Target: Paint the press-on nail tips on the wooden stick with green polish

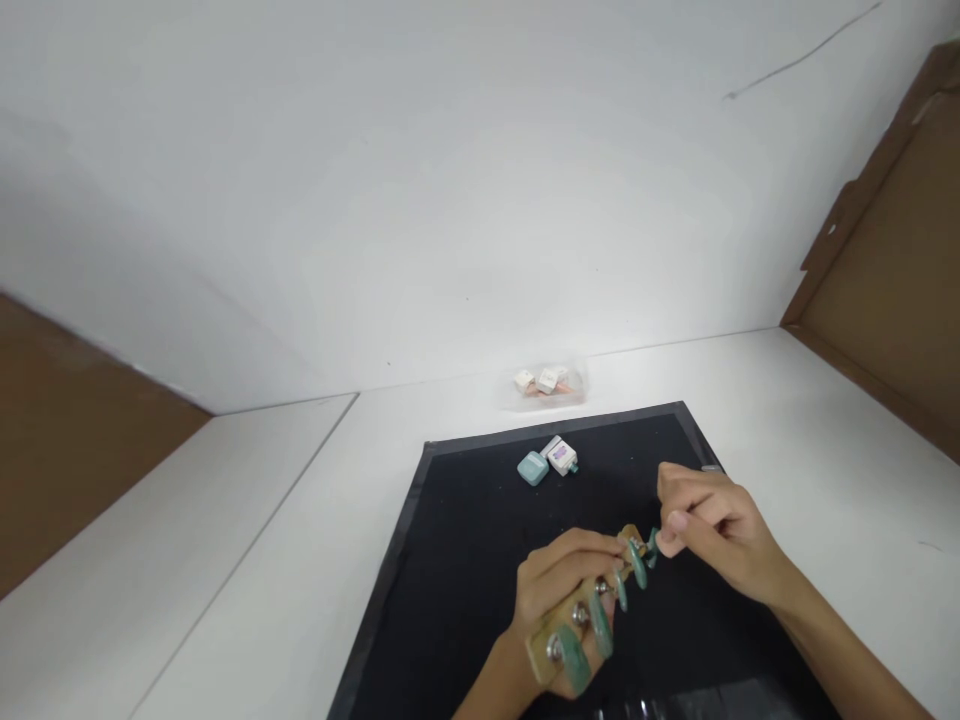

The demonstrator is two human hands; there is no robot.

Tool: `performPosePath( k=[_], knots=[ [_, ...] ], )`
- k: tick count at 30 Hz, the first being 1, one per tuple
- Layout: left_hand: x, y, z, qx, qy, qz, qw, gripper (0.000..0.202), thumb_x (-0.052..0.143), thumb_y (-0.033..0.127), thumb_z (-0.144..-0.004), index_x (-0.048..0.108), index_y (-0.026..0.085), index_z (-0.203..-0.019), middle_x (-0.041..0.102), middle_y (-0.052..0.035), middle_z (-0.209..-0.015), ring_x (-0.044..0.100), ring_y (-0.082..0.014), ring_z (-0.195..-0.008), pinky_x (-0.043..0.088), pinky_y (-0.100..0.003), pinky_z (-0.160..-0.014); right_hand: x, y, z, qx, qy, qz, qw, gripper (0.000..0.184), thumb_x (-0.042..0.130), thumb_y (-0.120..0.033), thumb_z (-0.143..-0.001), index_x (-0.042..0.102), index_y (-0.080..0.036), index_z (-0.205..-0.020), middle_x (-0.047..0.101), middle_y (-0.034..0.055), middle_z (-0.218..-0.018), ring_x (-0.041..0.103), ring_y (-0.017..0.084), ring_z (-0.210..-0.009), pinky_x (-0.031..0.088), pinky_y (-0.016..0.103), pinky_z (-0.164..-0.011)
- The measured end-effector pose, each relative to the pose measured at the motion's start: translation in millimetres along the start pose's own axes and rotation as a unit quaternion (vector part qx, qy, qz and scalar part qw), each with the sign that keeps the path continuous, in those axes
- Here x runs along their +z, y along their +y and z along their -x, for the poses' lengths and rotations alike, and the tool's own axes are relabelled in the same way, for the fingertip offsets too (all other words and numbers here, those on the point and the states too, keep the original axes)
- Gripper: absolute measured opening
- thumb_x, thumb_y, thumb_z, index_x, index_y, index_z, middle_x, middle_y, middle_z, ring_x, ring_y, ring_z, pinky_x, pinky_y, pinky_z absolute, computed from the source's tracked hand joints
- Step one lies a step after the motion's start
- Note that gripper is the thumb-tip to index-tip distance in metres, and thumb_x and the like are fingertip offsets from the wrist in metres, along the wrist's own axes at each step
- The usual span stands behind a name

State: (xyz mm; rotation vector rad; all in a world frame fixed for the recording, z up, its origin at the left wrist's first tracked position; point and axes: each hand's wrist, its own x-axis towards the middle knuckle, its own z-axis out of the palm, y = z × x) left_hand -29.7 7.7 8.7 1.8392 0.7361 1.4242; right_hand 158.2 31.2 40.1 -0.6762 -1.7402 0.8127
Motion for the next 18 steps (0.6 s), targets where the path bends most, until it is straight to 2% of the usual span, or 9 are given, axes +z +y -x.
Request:
performPosePath(
  k=[4, 8, 10, 12, 14, 16, 18],
  knots=[
    [-0.3, -2, 3, 0.014, -0.005, -0.006, 1.0, 0.031, 0.062, -0.001, -0.066, 0.074, 0.018, -0.087, 0.075, -0.0097, -0.082, 0.07, -0.0201, -0.07, 0.054, -0.024, -0.063, -3, 6, 4, 0.019, 0.038, 0.033, 0.999, 0.041, 0.05, -0.025, -0.093, 0.063, -0.02, -0.055, 0.06, 0.0013, -0.055, 0.048, 0.013, -0.053, 0.038, 0.029, -0.05],
    [0.3, -6, 2, 0.094, -0.001, -0.032, 0.995, 0.017, 0.059, 0.007, -0.074, 0.069, 0.014, -0.086, 0.073, -0.0106, -0.08, 0.07, -0.0172, -0.069, 0.056, -0.021, -0.061, -4, 9, 6, 0.03, 0.082, 0.047, 0.995, 0.035, 0.052, -0.027, -0.092, 0.066, -0.02, -0.06, 0.06, 0.0008, -0.058, 0.049, 0.013, -0.055, 0.038, 0.029, -0.052],
    [0.6, -7, 1, 0.108, -0.001, -0.038, 0.993, 0.012, 0.057, 0.013, -0.078, 0.067, 0.013, -0.085, 0.072, -0.0106, -0.079, 0.069, -0.0159, -0.068, 0.056, -0.021, -0.06, -3, 8, 6, 0.024, 0.08, 0.025, 0.996, 0.037, 0.052, -0.027, -0.092, 0.067, -0.02, -0.06, 0.06, 0.0005, -0.057, 0.048, 0.013, -0.054, 0.038, 0.029, -0.053],
    [0.4, -8, -1, 0.094, 0.0, -0.034, 0.995, 0.01, 0.057, 0.018, -0.081, 0.066, 0.014, -0.084, 0.072, -0.01, -0.078, 0.068, -0.0154, -0.068, 0.056, -0.021, -0.061, -2, 5, 5, 0.017, 0.059, -0.007, 0.998, 0.04, 0.051, -0.028, -0.093, 0.067, -0.02, -0.057, 0.06, 0.0007, -0.054, 0.047, 0.013, -0.054, 0.038, 0.029, -0.052],
    [-0.3, -9, -1, 0.052, 0.001, 0.0, 0.999, 0.011, 0.059, 0.023, -0.083, 0.066, 0.015, -0.083, 0.071, -0.0093, -0.078, 0.067, -0.0148, -0.065, 0.056, -0.021, -0.058, -1, 3, 4, 0.018, 0.033, -0.038, 0.999, 0.042, 0.051, -0.029, -0.093, 0.068, -0.02, -0.056, 0.059, 0.0009, -0.052, 0.046, 0.013, -0.052, 0.037, 0.029, -0.051],
    [-0.8, -11, 1, -0.022, 0.0, 0.075, 0.997, 0.014, 0.061, 0.028, -0.082, 0.068, 0.016, -0.081, 0.07, -0.0085, -0.08, 0.065, -0.0129, -0.058, 0.055, -0.021, -0.052, 0, 3, 4, 0.027, 0.021, -0.062, 0.998, 0.04, 0.051, -0.03, -0.093, 0.069, -0.021, -0.058, 0.058, 0.0008, -0.051, 0.046, 0.013, -0.052, 0.036, 0.029, -0.05],
    [-0.4, -14, 4, -0.098, 0.009, 0.174, 0.98, 0.017, 0.064, 0.032, -0.08, 0.07, 0.016, -0.08, 0.069, -0.0071, -0.081, 0.062, -0.0103, -0.05, 0.052, -0.019, -0.045, 1, 6, 6, 0.036, 0.024, -0.087, 0.995, 0.04, 0.051, -0.032, -0.093, 0.069, -0.021, -0.059, 0.057, 0.0007, -0.052, 0.046, 0.014, -0.054, 0.036, 0.029, -0.051]
  ],
)
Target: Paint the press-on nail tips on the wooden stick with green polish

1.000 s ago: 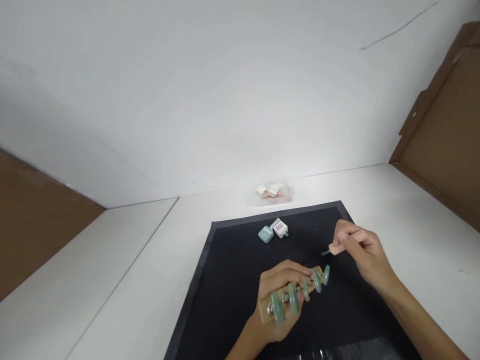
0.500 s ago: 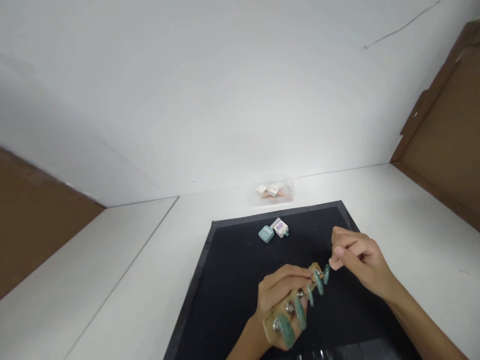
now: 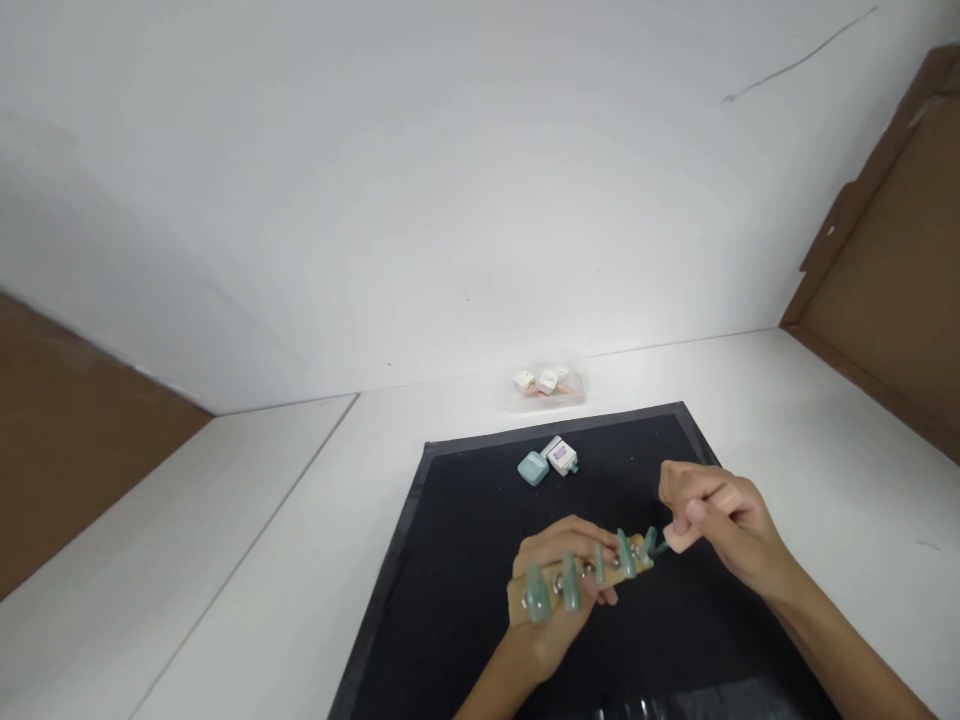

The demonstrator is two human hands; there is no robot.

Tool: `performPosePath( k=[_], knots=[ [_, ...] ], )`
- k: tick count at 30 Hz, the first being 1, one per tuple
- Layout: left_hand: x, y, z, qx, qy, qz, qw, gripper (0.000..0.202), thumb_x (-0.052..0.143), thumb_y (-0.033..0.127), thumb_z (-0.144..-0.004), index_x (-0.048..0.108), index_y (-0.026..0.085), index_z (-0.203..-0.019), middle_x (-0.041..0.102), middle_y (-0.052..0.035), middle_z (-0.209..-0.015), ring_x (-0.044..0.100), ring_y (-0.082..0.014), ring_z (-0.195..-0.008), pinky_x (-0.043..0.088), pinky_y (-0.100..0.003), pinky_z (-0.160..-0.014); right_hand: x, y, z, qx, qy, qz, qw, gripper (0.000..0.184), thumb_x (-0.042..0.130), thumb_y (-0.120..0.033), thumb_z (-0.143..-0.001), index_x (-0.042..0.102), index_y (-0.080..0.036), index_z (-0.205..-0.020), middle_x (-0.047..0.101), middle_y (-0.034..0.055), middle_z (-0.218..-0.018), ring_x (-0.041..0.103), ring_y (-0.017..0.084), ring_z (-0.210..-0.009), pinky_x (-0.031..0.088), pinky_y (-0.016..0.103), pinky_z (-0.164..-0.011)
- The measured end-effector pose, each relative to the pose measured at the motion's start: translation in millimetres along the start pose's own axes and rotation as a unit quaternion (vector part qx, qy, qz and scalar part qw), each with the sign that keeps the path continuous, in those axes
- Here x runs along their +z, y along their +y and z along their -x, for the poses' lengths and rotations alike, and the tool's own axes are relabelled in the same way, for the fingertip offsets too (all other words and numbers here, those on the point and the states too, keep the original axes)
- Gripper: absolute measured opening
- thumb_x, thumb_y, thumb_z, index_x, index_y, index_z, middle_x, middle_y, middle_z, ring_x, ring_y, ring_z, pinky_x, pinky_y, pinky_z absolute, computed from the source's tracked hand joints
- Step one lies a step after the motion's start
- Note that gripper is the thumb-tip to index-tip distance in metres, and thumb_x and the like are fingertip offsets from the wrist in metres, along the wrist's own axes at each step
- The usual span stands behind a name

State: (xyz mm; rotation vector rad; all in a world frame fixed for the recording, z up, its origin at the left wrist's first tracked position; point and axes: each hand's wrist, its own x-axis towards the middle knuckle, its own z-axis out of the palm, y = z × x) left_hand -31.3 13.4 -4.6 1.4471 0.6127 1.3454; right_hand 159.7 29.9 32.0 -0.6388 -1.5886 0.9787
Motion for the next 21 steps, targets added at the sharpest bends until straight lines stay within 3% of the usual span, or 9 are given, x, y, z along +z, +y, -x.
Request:
performPosePath(
  k=[3, 6, 10, 15, 18, 21],
  knots=[
    [0.9, -5, 2, -0.069, 0.031, 0.123, 0.99, 0.019, 0.068, 0.035, -0.076, 0.073, 0.017, -0.078, 0.068, -0.0045, -0.079, 0.06, -0.0081, -0.045, 0.049, -0.017, -0.042, 0, 4, 2, 0.016, 0.009, -0.04, 0.999, 0.037, 0.052, -0.036, -0.092, 0.069, -0.022, -0.062, 0.056, 0.0004, -0.054, 0.046, 0.014, -0.056, 0.036, 0.03, -0.053],
    [4.1, -6, 2, -0.106, 0.046, 0.179, 0.977, 0.018, 0.069, 0.035, -0.074, 0.074, 0.018, -0.076, 0.067, -0.0032, -0.076, 0.059, -0.0069, -0.044, 0.046, -0.014, -0.041, 0, 4, 1, 0.024, -0.001, -0.047, 0.999, 0.033, 0.053, -0.037, -0.091, 0.07, -0.023, -0.066, 0.056, 0.0003, -0.056, 0.046, 0.014, -0.057, 0.036, 0.03, -0.053],
    [7.5, -4, 1, -0.126, 0.042, 0.206, 0.969, 0.018, 0.07, 0.036, -0.072, 0.075, 0.019, -0.074, 0.067, -0.0024, -0.073, 0.058, -0.0061, -0.043, 0.045, -0.014, -0.041, 1, -1, -2, 0.023, -0.013, -0.014, 1.0, 0.034, 0.054, -0.035, -0.091, 0.07, -0.022, -0.064, 0.058, 0.0003, -0.054, 0.046, 0.013, -0.055, 0.035, 0.027, -0.05],
    [6.9, -4, 2, -0.133, 0.048, 0.22, 0.965, 0.017, 0.071, 0.036, -0.071, 0.075, 0.02, -0.073, 0.067, -0.0016, -0.072, 0.056, -0.0051, -0.041, 0.045, -0.014, -0.041, -4, 6, 0, 0.032, 0.04, 0.022, 0.998, 0.037, 0.054, -0.03, -0.092, 0.071, -0.022, -0.06, 0.061, 0.0009, -0.057, 0.048, 0.013, -0.057, 0.037, 0.028, -0.053],
    [5.7, -4, 3, -0.136, 0.049, 0.224, 0.964, 0.017, 0.071, 0.036, -0.07, 0.075, 0.019, -0.072, 0.067, -0.0016, -0.073, 0.056, -0.0048, -0.041, 0.044, -0.014, -0.041, -8, 10, 2, 0.021, 0.069, 0.006, 0.997, 0.035, 0.055, -0.03, -0.091, 0.073, -0.024, -0.061, 0.06, 0.0005, -0.058, 0.049, 0.013, -0.058, 0.038, 0.029, -0.055],
    [5.5, -3, 2, -0.141, 0.052, 0.227, 0.962, 0.017, 0.072, 0.036, -0.069, 0.075, 0.019, -0.072, 0.067, -0.0017, -0.072, 0.056, -0.0052, -0.04, 0.044, -0.014, -0.04, -7, 8, 2, 0.028, 0.053, -0.035, 0.998, 0.035, 0.055, -0.035, -0.09, 0.072, -0.024, -0.061, 0.057, 0.0005, -0.057, 0.048, 0.014, -0.057, 0.038, 0.03, -0.055]
  ],
)
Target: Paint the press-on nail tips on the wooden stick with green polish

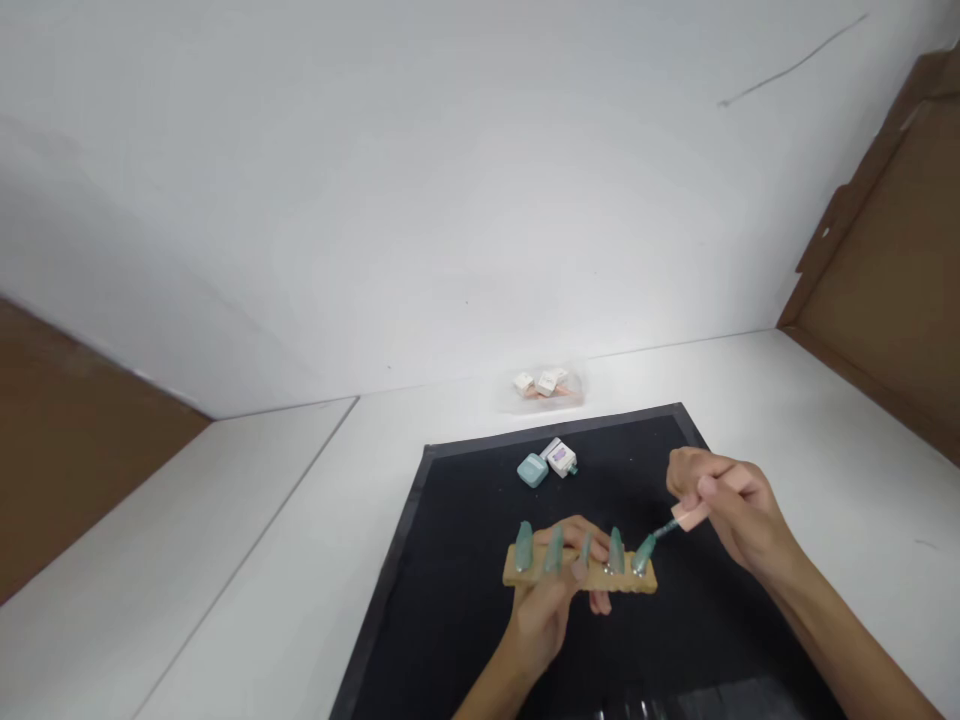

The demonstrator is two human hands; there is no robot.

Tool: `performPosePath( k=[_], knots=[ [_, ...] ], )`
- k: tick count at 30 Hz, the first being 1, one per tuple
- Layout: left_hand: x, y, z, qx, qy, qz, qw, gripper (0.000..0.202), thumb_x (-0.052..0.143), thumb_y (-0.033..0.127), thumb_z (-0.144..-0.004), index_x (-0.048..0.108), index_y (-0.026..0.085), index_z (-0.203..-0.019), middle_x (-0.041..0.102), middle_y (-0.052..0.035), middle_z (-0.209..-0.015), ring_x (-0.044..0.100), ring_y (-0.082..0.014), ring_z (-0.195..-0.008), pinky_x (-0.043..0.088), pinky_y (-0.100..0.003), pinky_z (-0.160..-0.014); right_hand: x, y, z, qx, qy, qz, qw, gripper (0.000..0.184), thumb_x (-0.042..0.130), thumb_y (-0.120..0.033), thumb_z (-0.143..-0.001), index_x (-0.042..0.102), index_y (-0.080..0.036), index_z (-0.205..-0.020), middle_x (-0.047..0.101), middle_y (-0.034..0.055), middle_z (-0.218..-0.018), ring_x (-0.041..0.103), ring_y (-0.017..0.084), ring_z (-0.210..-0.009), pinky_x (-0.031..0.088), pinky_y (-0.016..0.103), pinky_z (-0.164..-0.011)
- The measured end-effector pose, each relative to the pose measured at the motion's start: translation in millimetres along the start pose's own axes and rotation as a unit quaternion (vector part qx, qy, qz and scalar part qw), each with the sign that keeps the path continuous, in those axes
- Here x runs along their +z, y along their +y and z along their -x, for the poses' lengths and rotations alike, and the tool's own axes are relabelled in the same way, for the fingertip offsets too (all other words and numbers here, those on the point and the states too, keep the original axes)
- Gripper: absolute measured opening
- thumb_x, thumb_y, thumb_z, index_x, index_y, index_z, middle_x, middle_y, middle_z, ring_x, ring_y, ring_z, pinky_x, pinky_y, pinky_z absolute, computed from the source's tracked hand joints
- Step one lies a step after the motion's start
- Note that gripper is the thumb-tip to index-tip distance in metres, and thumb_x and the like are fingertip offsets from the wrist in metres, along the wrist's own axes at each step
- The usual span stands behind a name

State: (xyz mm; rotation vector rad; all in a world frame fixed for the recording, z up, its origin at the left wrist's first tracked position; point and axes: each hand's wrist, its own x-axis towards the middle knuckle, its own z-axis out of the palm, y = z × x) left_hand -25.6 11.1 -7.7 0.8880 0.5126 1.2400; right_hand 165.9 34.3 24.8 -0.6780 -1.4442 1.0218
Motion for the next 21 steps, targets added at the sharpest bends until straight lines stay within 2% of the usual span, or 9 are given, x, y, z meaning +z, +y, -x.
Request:
performPosePath(
  k=[3, 5, 11, 16, 19, 21],
  knots=[
    [2.0, 1, -2, -0.01, 0.008, 0.006, 1.0, 0.017, 0.073, 0.036, -0.067, 0.075, 0.019, -0.07, 0.067, -0.0017, -0.069, 0.056, -0.0057, -0.04, 0.042, -0.014, -0.039, 5, -6, -2, 0.006, -0.055, -0.01, 0.998, 0.035, 0.055, -0.037, -0.09, 0.072, -0.023, -0.062, 0.059, 0.0012, -0.055, 0.048, 0.014, -0.056, 0.037, 0.029, -0.052],
    [3.6, 2, -2, -0.022, 0.012, 0.015, 1.0, 0.018, 0.074, 0.036, -0.066, 0.075, 0.019, -0.068, 0.066, -0.0016, -0.067, 0.056, -0.0062, -0.04, 0.042, -0.014, -0.038, 7, -9, -3, 0.004, -0.071, 0.011, 0.997, 0.034, 0.055, -0.036, -0.09, 0.073, -0.023, -0.063, 0.061, 0.0019, -0.055, 0.048, 0.014, -0.055, 0.037, 0.028, -0.05],
    [5.3, 6, -3, -0.065, 0.031, 0.042, 0.996, 0.017, 0.073, 0.033, -0.063, 0.075, 0.017, -0.061, 0.066, -0.002, -0.063, 0.053, -0.0049, -0.037, 0.039, -0.013, -0.036, 1, -4, -2, 0.003, -0.013, 0.061, 0.998, 0.036, 0.055, -0.033, -0.09, 0.073, -0.023, -0.06, 0.062, 0.0021, -0.056, 0.049, 0.014, -0.056, 0.039, 0.028, -0.052],
    [0.9, 7, -2, -0.08, 0.012, 0.05, 0.995, 0.015, 0.072, 0.031, -0.063, 0.075, 0.016, -0.063, 0.067, -0.0026, -0.063, 0.053, -0.0052, -0.037, 0.039, -0.014, -0.036, 3, 0, -3, 0.003, 0.047, 0.018, 0.999, 0.036, 0.058, -0.037, -0.088, 0.072, -0.023, -0.058, 0.055, 0.0012, -0.056, 0.049, 0.014, -0.056, 0.04, 0.029, -0.054],
    [-3.3, 2, 0, -0.079, -0.021, 0.032, 0.996, 0.018, 0.073, 0.033, -0.065, 0.075, 0.016, -0.068, 0.067, -0.0036, -0.068, 0.055, -0.0069, -0.039, 0.04, -0.016, -0.037, 7, -3, -4, 0.022, 0.038, -0.027, 0.999, 0.036, 0.058, -0.043, -0.087, 0.068, -0.022, -0.06, 0.051, 0.0004, -0.055, 0.047, 0.014, -0.056, 0.038, 0.028, -0.052],
    [-5.0, -2, 1, -0.081, -0.046, 0.006, 0.996, 0.02, 0.072, 0.035, -0.068, 0.074, 0.016, -0.071, 0.068, -0.0047, -0.073, 0.056, -0.0075, -0.041, 0.041, -0.017, -0.038, 8, -5, -4, 0.04, 0.004, -0.034, 0.999, 0.036, 0.057, -0.045, -0.087, 0.067, -0.021, -0.062, 0.05, 0.0003, -0.055, 0.047, 0.014, -0.055, 0.037, 0.028, -0.051]
  ],
)
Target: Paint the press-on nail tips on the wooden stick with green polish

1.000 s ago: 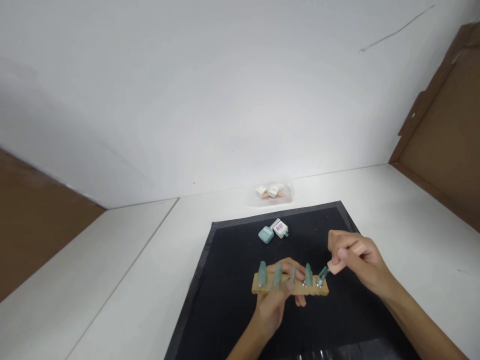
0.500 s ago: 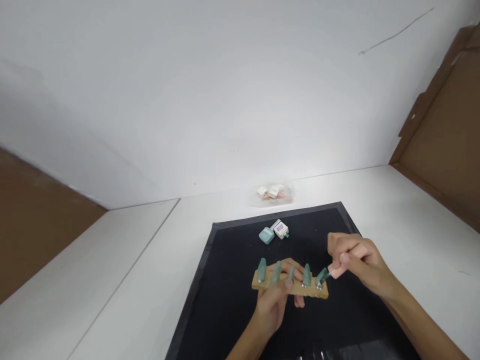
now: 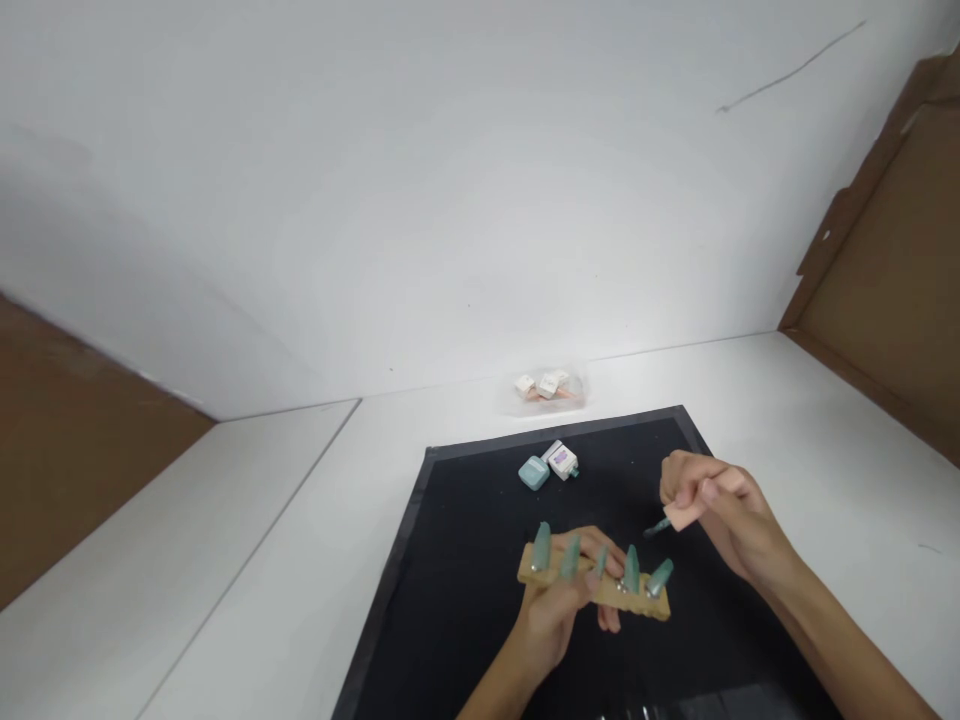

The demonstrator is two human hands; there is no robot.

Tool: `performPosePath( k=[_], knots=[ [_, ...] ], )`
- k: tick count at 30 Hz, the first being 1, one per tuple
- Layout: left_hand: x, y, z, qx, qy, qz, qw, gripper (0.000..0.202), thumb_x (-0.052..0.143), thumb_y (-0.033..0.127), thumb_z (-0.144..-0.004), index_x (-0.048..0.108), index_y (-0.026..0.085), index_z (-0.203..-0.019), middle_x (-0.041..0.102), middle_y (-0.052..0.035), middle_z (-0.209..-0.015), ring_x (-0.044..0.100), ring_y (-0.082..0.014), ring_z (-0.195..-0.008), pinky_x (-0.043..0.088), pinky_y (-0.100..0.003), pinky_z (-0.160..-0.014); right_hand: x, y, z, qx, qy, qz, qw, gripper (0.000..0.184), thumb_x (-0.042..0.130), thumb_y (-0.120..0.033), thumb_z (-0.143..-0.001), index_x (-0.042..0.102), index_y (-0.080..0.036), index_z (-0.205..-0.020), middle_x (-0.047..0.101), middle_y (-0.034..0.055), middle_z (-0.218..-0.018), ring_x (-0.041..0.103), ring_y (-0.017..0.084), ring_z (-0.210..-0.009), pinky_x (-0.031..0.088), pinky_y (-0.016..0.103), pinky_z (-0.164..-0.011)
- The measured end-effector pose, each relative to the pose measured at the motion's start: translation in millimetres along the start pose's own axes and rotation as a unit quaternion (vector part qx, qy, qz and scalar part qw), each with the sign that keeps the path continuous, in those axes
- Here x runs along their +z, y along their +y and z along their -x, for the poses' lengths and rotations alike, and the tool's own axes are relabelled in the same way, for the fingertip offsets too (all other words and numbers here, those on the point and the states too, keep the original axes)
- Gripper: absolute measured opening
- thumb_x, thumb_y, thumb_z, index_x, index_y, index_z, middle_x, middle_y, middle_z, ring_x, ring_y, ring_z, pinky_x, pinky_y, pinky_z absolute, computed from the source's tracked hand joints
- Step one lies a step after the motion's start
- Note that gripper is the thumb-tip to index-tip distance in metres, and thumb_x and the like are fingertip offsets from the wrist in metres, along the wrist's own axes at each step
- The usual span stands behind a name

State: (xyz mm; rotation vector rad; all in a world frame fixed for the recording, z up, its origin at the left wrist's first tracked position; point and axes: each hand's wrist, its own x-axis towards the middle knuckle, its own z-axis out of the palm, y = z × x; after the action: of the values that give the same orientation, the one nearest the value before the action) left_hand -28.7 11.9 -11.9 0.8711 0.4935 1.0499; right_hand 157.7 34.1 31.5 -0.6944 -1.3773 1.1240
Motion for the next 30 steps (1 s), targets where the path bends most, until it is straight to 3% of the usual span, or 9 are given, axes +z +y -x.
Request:
performPosePath(
  k=[5, 10, 13, 17, 26, 30],
  knots=[
    [3.2, -1, -1, -0.004, -0.009, -0.068, 0.998, 0.027, 0.075, 0.039, -0.067, 0.072, 0.013, -0.072, 0.067, -0.0068, -0.076, 0.058, -0.0083, -0.043, 0.043, -0.018, -0.039, 2, -2, 2, 0.012, -0.104, -0.002, 0.995, 0.034, 0.055, -0.043, -0.088, 0.068, -0.02, -0.067, 0.051, 0.0007, -0.057, 0.046, 0.014, -0.058, 0.037, 0.027, -0.053],
    [7.3, 5, -2, -0.017, -0.028, -0.117, 0.993, 0.03, 0.075, 0.042, -0.067, 0.069, 0.012, -0.067, 0.066, -0.0059, -0.074, 0.058, -0.0078, -0.043, 0.046, -0.018, -0.042, 8, -9, 2, 0.016, -0.141, 0.009, 0.99, 0.036, 0.055, -0.048, -0.087, 0.067, -0.02, -0.068, 0.052, 0.0003, -0.059, 0.045, 0.014, -0.059, 0.035, 0.027, -0.054],
    [7.0, 5, -2, 0.025, -0.055, -0.137, 0.989, 0.029, 0.071, 0.042, -0.071, 0.068, 0.013, -0.068, 0.065, -0.004, -0.072, 0.058, -0.0062, -0.043, 0.046, -0.015, -0.043, 10, -11, 1, 0.015, -0.154, 0.027, 0.988, 0.037, 0.054, -0.047, -0.088, 0.066, -0.019, -0.068, 0.054, 0.0005, -0.058, 0.045, 0.013, -0.058, 0.034, 0.027, -0.053],
    [6.0, -1, -1, 0.09, -0.056, -0.147, 0.983, 0.021, 0.068, 0.036, -0.075, 0.067, 0.015, -0.073, 0.062, -0.0016, -0.07, 0.059, -0.0066, -0.043, 0.047, -0.015, -0.043, 9, -8, 0, 0.024, -0.148, 0.061, 0.987, 0.036, 0.053, -0.044, -0.09, 0.065, -0.019, -0.067, 0.056, 0.0007, -0.058, 0.045, 0.013, -0.058, 0.035, 0.028, -0.054],
    [7.5, 2, 2, 0.042, -0.048, -0.163, 0.985, 0.028, 0.068, 0.04, -0.074, 0.067, 0.012, -0.07, 0.064, -0.0068, -0.074, 0.06, -0.0093, -0.044, 0.048, -0.018, -0.043, 6, -7, -1, 0.033, -0.105, 0.094, 0.989, 0.038, 0.053, -0.042, -0.09, 0.066, -0.019, -0.062, 0.058, 0.0019, -0.057, 0.046, 0.014, -0.056, 0.035, 0.029, -0.053],
    [6.2, 3, 4, 0.049, -0.051, -0.177, 0.982, 0.027, 0.067, 0.038, -0.076, 0.069, 0.012, -0.071, 0.067, -0.0093, -0.079, 0.061, -0.0095, -0.045, 0.049, -0.018, -0.043, 4, -2, 1, 0.041, -0.079, 0.053, 0.995, 0.039, 0.054, -0.042, -0.09, 0.067, -0.019, -0.061, 0.056, 0.0017, -0.057, 0.047, 0.014, -0.057, 0.035, 0.028, -0.052]
  ],
)
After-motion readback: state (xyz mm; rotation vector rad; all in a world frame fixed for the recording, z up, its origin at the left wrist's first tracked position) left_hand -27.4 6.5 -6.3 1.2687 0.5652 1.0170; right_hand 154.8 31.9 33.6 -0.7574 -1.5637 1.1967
